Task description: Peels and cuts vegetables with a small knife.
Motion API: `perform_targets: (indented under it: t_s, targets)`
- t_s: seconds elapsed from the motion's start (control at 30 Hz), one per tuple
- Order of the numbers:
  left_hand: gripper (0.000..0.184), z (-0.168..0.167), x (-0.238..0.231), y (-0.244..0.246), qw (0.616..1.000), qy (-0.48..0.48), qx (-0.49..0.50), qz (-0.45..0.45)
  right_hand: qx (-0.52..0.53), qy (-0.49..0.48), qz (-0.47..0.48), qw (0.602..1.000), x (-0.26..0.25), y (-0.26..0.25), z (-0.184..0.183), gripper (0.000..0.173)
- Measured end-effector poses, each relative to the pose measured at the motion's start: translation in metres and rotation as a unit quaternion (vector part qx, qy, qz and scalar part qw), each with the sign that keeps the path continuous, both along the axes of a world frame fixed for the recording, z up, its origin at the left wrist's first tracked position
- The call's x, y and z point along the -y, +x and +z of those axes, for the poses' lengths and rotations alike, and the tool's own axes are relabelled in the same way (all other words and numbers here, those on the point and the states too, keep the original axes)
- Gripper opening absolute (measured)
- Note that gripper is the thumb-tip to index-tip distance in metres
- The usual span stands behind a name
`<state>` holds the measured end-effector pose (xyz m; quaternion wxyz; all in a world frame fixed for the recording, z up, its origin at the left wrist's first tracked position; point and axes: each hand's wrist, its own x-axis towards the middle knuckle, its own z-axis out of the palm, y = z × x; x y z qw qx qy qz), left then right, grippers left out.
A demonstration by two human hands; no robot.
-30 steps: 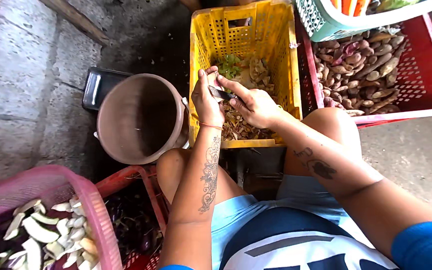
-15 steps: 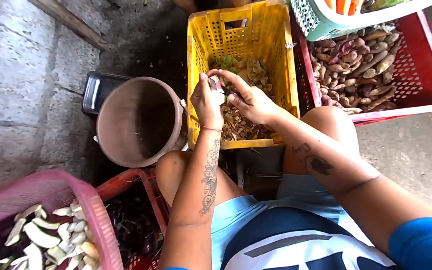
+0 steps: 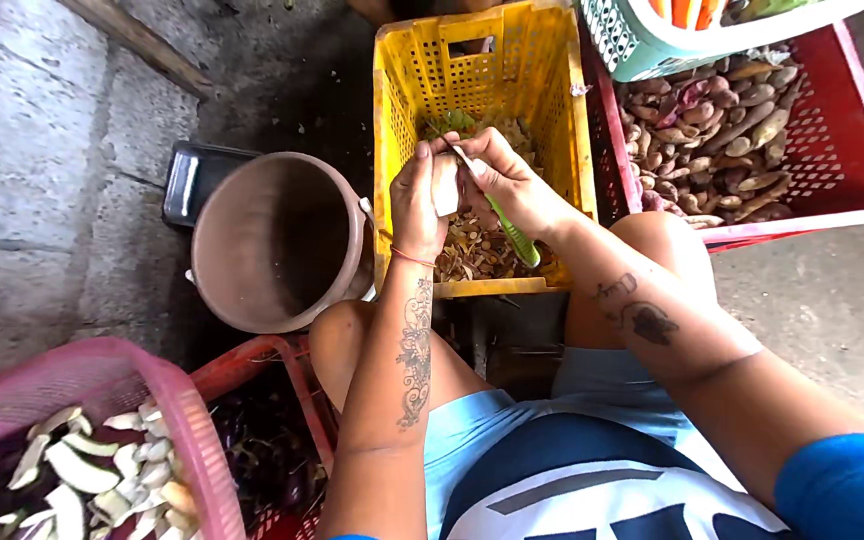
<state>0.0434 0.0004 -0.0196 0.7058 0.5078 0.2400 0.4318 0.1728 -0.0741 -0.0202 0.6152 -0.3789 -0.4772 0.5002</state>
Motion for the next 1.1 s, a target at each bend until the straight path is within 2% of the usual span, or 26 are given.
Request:
perform_targets:
  t_s: [0.1, 0.2, 0.27, 0.33, 0.43, 0.53, 0.67, 0.83, 1.1]
  targets:
    - [0.036, 0.002, -0.001, -0.001, 0.999, -0.021, 0.021, -0.018, -0.138, -0.048, 0.023, 0.989, 0.001, -0.001, 0.002, 0.018]
    - [0.04, 0.008, -0.001, -0.001, 0.998, -0.061, 0.023, 0.008, -0.156, -0.104, 0.009, 0.982, 0.001, 0.003, 0.007, 0.021]
    - [0.043, 0.011, -0.003, 0.0, 0.995, -0.098, 0.012, 0.036, -0.079, -0.11, -0.004, 0.991, 0.0, 0.004, 0.008, 0.027]
    - [0.046, 0.012, -0.005, 0.001, 0.99, -0.126, 0.002, 0.068, 0.075, -0.09, -0.013, 0.993, 0.002, 0.002, 0.005, 0.039]
    - [0.052, 0.014, -0.005, 0.0, 0.977, -0.178, 0.032, 0.117, 0.337, -0.031, 0.012, 0.941, 0.007, -0.002, 0.003, 0.052]
    - [0.06, 0.018, -0.007, -0.002, 0.965, -0.213, 0.061, 0.141, 0.456, 0.055, -0.001, 0.888, 0.01, -0.012, -0.002, 0.055]
    - [0.064, 0.018, -0.006, -0.002, 0.962, -0.216, 0.071, 0.15, 0.487, 0.071, -0.013, 0.87, 0.01, -0.015, -0.006, 0.054]
    - [0.06, 0.018, -0.001, 0.003, 0.959, -0.222, 0.053, 0.167, 0.501, 0.072, -0.052, 0.861, 0.01, -0.018, -0.009, 0.053]
    - [0.066, 0.01, -0.003, 0.005, 0.976, -0.126, 0.025, 0.177, 0.5, 0.047, -0.06, 0.862, 0.009, -0.016, -0.006, 0.047]
